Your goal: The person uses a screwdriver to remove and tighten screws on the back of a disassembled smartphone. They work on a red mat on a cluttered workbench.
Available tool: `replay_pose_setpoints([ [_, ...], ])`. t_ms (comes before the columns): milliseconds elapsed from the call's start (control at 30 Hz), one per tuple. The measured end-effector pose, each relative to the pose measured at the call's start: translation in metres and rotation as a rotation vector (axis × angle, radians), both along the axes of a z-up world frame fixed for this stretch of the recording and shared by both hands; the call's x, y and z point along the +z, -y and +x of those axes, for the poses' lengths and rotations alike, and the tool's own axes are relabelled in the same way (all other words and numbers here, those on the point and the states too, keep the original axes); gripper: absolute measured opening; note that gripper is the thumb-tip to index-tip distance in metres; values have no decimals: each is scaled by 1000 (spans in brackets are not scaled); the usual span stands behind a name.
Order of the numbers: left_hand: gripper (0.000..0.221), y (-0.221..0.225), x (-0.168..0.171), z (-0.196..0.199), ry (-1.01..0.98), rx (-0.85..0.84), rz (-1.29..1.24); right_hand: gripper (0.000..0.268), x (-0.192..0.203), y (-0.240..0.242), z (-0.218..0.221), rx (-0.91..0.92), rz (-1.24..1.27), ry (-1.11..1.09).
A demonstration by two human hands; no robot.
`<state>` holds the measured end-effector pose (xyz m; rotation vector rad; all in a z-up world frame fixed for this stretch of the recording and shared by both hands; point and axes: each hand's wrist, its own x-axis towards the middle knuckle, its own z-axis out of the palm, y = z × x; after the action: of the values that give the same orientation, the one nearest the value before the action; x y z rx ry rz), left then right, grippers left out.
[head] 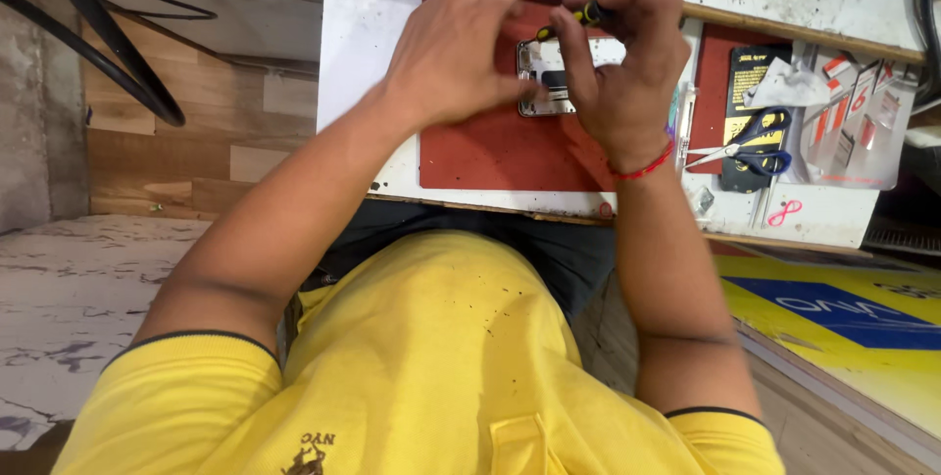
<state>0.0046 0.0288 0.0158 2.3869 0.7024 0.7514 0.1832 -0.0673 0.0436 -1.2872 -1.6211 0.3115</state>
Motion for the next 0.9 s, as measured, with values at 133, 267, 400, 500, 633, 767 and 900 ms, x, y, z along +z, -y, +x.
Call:
replay_pose_setpoints([
  [133, 110, 27, -8, -6, -168, 98, -14, 24, 46, -14, 14, 75, -188, 411],
  [267, 95, 27, -15, -1, -219, 118, -51, 19, 74, -28, 12, -26, -578, 713],
  [400, 91, 20, -14, -1, -221, 86, -35, 10, 84, -30, 11, 213, -442, 724],
  [500, 88, 23, -14, -7, -260, 28, -74, 11, 85, -24, 6, 228, -487, 741],
  [633, 86, 30, -16, -23, -197, -24, -40, 12, 81, -9, -6, 266, -437, 785],
  [767, 84, 29, -17, -24, -202, -41, -95, 11, 82, -9, -7, 255, -493, 774],
  [900, 85, 27, -16, -25, -201, -50, -105, 15, 85, -16, -14, 252, -435, 785],
])
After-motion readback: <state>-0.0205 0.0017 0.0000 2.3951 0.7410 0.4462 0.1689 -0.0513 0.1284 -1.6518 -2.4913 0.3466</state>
